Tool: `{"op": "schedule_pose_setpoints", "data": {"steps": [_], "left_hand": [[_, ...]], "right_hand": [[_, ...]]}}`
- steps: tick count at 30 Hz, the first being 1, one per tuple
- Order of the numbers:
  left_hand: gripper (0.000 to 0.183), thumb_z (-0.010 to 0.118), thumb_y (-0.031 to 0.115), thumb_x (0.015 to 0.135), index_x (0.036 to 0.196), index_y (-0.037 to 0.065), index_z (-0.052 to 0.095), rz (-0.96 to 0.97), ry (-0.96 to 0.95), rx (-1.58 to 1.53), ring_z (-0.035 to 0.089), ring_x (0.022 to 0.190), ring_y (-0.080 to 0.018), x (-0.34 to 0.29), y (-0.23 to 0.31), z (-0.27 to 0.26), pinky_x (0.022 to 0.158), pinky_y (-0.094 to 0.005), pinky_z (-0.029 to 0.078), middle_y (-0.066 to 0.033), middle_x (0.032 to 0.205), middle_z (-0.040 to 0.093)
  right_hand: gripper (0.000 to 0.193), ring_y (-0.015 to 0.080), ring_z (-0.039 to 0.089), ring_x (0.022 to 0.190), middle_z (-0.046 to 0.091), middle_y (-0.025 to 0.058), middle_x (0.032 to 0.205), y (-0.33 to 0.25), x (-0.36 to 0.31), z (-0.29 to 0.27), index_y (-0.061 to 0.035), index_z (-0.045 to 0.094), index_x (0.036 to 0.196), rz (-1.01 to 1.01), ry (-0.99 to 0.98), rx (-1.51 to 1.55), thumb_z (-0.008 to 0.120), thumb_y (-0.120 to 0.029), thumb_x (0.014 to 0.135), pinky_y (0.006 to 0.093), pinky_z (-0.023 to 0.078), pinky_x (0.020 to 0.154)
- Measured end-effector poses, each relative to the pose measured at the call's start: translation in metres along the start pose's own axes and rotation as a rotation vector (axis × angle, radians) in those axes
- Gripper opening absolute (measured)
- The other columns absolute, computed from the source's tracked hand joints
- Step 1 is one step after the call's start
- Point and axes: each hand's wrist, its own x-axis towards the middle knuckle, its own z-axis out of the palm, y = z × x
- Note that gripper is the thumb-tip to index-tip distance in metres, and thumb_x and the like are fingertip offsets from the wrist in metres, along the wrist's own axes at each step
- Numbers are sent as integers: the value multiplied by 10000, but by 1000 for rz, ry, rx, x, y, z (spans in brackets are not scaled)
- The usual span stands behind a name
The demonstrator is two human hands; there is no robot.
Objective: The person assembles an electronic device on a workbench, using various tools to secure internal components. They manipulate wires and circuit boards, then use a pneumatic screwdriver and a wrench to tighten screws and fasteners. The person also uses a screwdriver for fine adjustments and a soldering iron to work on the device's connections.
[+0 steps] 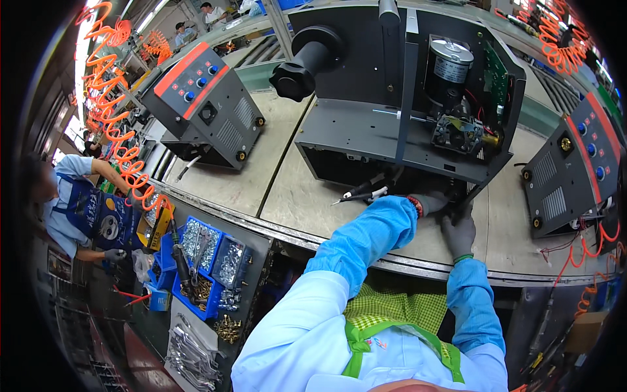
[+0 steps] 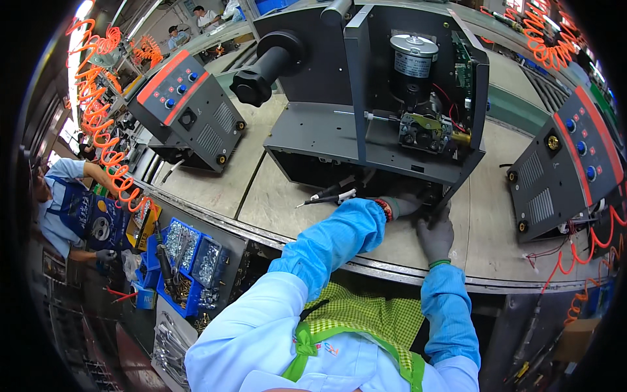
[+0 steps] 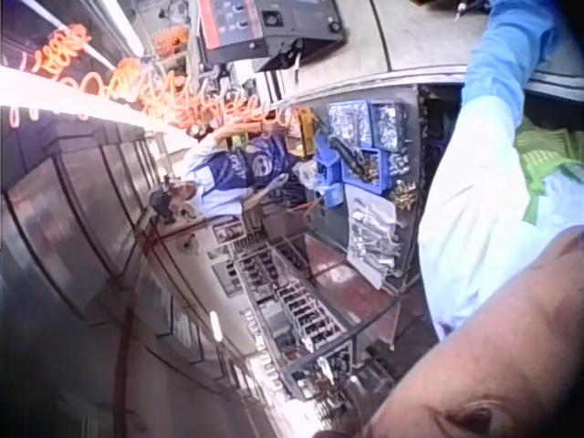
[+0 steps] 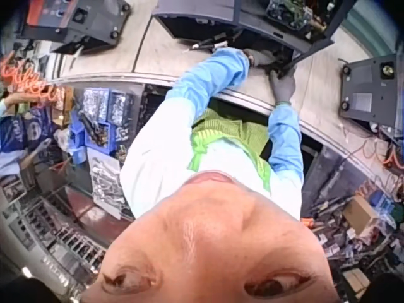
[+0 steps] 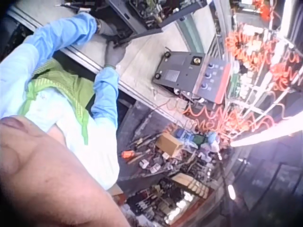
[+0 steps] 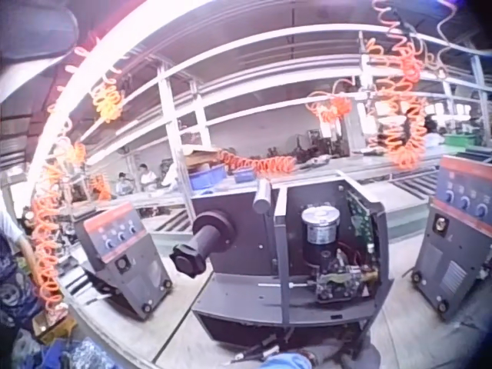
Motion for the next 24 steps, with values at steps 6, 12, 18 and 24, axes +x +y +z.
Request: {"op": "schedule_pose_setpoints", "data": {"steps": [6, 12, 18, 24], "left_hand": [[475, 537, 436, 904, 1231, 92, 573, -2, -22, -24, 558, 1113, -343, 2, 5, 3, 942, -421, 448, -179, 1216, 589], [486, 516, 424, 919, 1264, 82, 542, -28, -40, -16, 557, 1125, -346, 4, -2, 4, 951, -426, 441, -184, 1238, 579], [498, 496, 412, 933, 1297, 71, 511, -51, -62, -12, 557, 1136, -349, 7, -3, 5, 961, -431, 433, -190, 1260, 569], [510, 476, 400, 948, 1330, 61, 480, -54, -61, -11, 557, 1148, -351, 15, -3, 15, 970, -436, 426, -195, 1282, 560]], "right_hand": [[798, 414, 613, 880, 643, 209, 970, 6, 1, 6, -62, 277, 1405, -40, 24, 11, 676, -269, 746, 500, 488, 752], [780, 417, 613, 877, 640, 211, 963, 5, 2, 5, -60, 286, 1397, 14, -1, -51, 671, -264, 750, 506, 487, 749], [726, 420, 620, 883, 644, 219, 971, -2, -2, 0, -62, 327, 1357, 10, 3, 13, 671, -269, 752, 510, 488, 748], [660, 418, 628, 866, 655, 217, 953, -8, -2, -4, -62, 376, 1313, 10, -2, -17, 665, -270, 757, 506, 492, 745]]}}
